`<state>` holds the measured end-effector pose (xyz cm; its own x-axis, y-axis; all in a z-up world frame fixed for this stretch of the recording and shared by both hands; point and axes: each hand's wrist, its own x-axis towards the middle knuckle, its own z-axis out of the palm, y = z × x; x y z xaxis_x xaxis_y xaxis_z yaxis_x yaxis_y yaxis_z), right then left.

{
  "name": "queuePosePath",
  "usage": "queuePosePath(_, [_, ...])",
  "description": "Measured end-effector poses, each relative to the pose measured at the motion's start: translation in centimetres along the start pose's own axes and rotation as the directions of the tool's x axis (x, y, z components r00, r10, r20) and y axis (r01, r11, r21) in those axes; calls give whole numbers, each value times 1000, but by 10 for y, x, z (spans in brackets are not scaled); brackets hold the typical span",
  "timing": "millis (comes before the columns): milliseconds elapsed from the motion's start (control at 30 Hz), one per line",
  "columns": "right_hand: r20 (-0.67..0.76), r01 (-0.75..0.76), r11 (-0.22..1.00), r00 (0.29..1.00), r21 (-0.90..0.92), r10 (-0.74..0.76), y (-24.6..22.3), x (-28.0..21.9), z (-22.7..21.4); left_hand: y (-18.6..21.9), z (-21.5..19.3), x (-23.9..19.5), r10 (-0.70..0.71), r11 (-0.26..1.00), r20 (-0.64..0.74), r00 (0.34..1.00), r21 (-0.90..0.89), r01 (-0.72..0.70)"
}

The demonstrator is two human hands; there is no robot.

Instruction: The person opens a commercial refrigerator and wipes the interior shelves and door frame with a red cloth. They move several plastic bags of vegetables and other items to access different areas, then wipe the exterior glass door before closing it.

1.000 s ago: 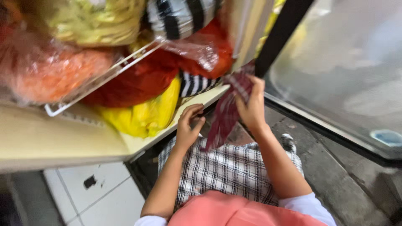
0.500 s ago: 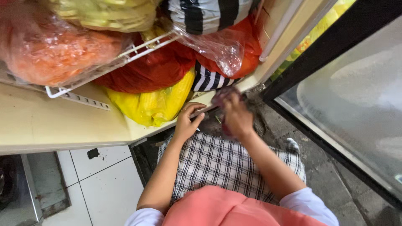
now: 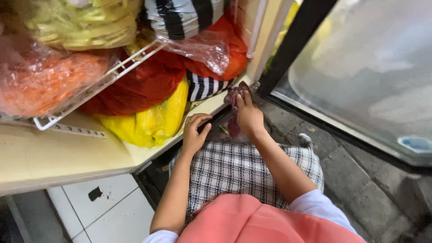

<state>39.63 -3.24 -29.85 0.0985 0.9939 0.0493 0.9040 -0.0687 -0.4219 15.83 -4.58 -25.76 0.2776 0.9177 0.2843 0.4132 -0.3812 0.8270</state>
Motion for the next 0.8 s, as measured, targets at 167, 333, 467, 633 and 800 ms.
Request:
queuePosePath(167, [-3,-55,926,998,374,60,9,-34,-18,20,29,-5,74,997,0,997,17,-74])
queuePosePath(333, [48,-56,272,998,961,36,-29,-50,-96,66,73,0,235,954,-5,972,-193,-231])
queuePosePath(467, [-147,216,310,962,926,-232,-38,-67,-209,103,103,37,205,872,-164,965,-418,-256])
queuePosePath(633, [-542,545,569,817,616,-196,-44,-64,-372,216,95,93,325,773,-210,922,-503,-387])
queuePosePath(800, [-894,633,669,435,389,109,-58,-72,-510,378,29,157,546,773,-262,795,-206,-599])
